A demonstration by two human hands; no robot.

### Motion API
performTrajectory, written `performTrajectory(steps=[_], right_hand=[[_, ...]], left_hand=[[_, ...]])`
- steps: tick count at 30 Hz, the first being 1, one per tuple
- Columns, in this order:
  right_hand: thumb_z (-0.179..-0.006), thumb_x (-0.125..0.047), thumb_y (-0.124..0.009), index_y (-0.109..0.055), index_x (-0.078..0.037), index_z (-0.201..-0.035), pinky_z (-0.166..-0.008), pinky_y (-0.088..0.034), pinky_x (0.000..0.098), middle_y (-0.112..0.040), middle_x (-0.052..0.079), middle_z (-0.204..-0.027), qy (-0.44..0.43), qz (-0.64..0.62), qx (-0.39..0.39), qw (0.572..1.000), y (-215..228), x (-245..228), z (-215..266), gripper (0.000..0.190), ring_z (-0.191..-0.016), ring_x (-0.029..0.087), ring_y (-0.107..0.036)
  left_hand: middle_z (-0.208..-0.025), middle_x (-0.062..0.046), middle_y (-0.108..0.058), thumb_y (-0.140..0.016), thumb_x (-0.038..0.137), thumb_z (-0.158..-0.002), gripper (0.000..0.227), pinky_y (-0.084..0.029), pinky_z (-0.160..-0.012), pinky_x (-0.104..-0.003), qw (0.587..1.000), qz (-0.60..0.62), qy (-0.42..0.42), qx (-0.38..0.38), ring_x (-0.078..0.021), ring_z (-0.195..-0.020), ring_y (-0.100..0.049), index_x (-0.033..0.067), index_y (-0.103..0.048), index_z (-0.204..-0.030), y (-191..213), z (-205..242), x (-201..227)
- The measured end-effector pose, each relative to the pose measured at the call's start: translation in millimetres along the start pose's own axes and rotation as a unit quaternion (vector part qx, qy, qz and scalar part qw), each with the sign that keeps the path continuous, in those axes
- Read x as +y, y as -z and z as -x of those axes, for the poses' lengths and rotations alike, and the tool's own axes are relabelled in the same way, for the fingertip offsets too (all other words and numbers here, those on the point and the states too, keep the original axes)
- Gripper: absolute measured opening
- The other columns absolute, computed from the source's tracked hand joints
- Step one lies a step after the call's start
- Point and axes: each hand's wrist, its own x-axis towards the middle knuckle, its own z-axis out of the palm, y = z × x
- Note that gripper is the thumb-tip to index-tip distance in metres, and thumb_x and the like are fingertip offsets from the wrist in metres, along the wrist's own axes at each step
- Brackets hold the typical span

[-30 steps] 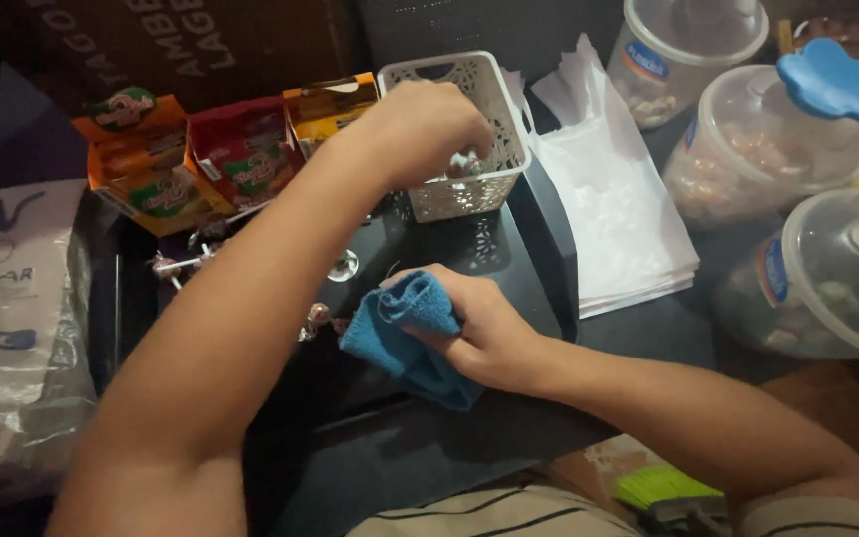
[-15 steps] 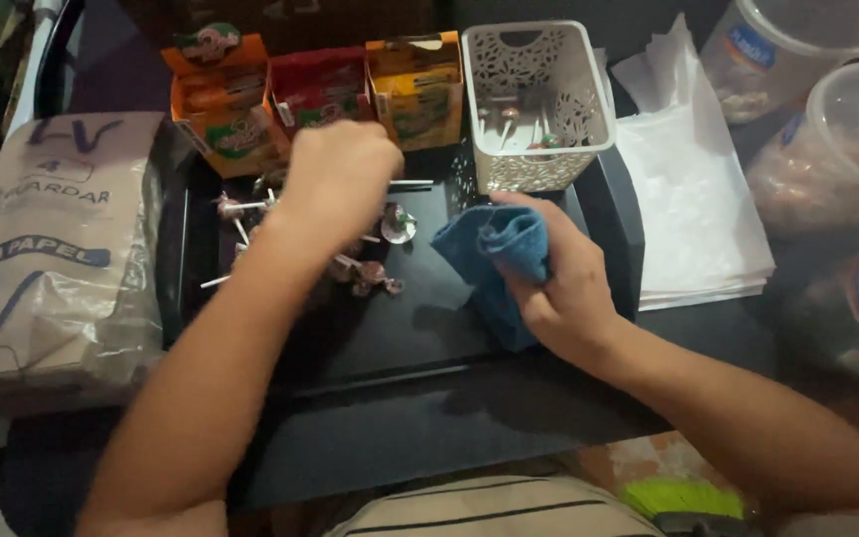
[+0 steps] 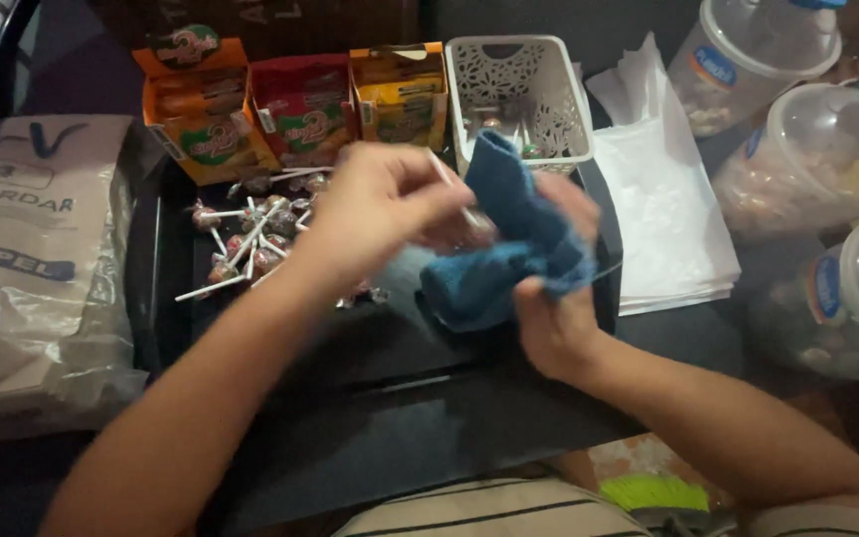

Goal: The person is cleaning individual lollipops by wiping them with a blue cloth and then organizing them into a white plastic basket.

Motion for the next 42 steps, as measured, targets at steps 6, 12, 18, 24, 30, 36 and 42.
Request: performTrajectory(steps=[6, 12, 18, 24, 30, 36, 42], right_hand=[[-0.083, -0.003, -0.066, -0.043, -0.001, -0.136, -0.077, -0.055, 0.0339, -0.063, 0.015, -0.113, -0.040, -0.064, -0.091, 0.993, 11, 5, 4, 0.057, -0.095, 0.025, -0.067], [-0.087, -0.015, -0.061, -0.034, 0.005, -0.139, -0.090, -0.045, 0.0339, -0.055, 0.012, -0.111, -0.094, -0.132, -0.121, 0.979, 11, 8, 7, 0.062, -0.101, 0.018, -0.056], [-0.082, -0.017, -0.070, -0.026, 0.001, -0.145, -0.106, -0.038, 0.0330, -0.053, 0.008, -0.127, -0.180, -0.173, -0.170, 0.953, 10, 18, 14, 0.078, -0.119, 0.017, -0.050], [-0.084, -0.021, -0.066, -0.017, -0.003, -0.146, -0.115, -0.019, 0.0340, -0.027, 0.016, -0.152, -0.189, -0.087, -0.192, 0.959, 8, -14, 1, 0.081, -0.142, 0.026, -0.026], [-0.085, -0.023, -0.067, -0.051, -0.014, -0.122, -0.077, -0.047, 0.0262, -0.062, 0.004, -0.100, -0.194, -0.117, -0.242, 0.943, 11, -19, -2, 0.041, -0.084, 0.016, -0.062], [-0.086, -0.022, -0.065, -0.053, -0.013, -0.120, -0.085, -0.047, 0.0282, -0.062, 0.006, -0.112, -0.177, -0.117, -0.236, 0.948, 12, -18, -6, 0.037, -0.098, 0.019, -0.064], [-0.087, -0.021, -0.063, -0.053, -0.010, -0.119, -0.086, -0.046, 0.0299, -0.063, 0.008, -0.110, -0.141, -0.103, -0.239, 0.955, 13, -17, -5, 0.035, -0.098, 0.021, -0.064]], left_hand=[[-0.056, -0.004, -0.067, -0.074, 0.016, -0.073, 0.008, -0.053, -0.051, -0.025, 0.988, -0.150, 0.016, -0.044, -0.0095, -0.056, -0.062, 0.0101, -0.072, -0.070, -10, 9, 18], [-0.063, 0.002, -0.068, -0.069, 0.024, -0.077, 0.005, -0.052, -0.062, -0.032, 0.869, -0.478, -0.123, -0.037, -0.0223, -0.067, -0.068, 0.0211, -0.073, -0.075, -20, 21, 14], [-0.096, 0.000, -0.066, -0.071, 0.015, -0.068, 0.040, -0.047, -0.064, -0.036, 0.873, -0.429, -0.230, 0.004, -0.0223, -0.082, -0.065, 0.0190, -0.056, -0.105, -18, 26, 18], [-0.089, -0.009, -0.067, -0.078, -0.002, -0.070, 0.029, -0.055, -0.074, -0.026, 0.908, -0.336, -0.246, 0.046, -0.0166, -0.078, -0.065, 0.0047, -0.068, -0.097, -4, -5, 30], [-0.081, 0.005, -0.073, -0.081, 0.017, -0.069, 0.018, -0.050, -0.057, -0.037, 0.818, -0.463, -0.303, 0.156, -0.0146, -0.074, -0.068, 0.0191, -0.075, -0.086, -4, -105, 27], [-0.096, -0.007, -0.071, -0.075, 0.038, -0.078, 0.035, -0.035, -0.075, -0.049, 0.755, -0.640, -0.118, 0.078, -0.0358, -0.092, -0.059, 0.0209, -0.072, -0.108, -29, -153, -18], [-0.082, -0.005, -0.071, -0.070, 0.025, -0.081, 0.007, -0.048, -0.058, -0.052, 0.802, -0.573, -0.130, 0.106, -0.0334, -0.077, -0.066, 0.0248, -0.072, -0.088, -2, -73, 31]])
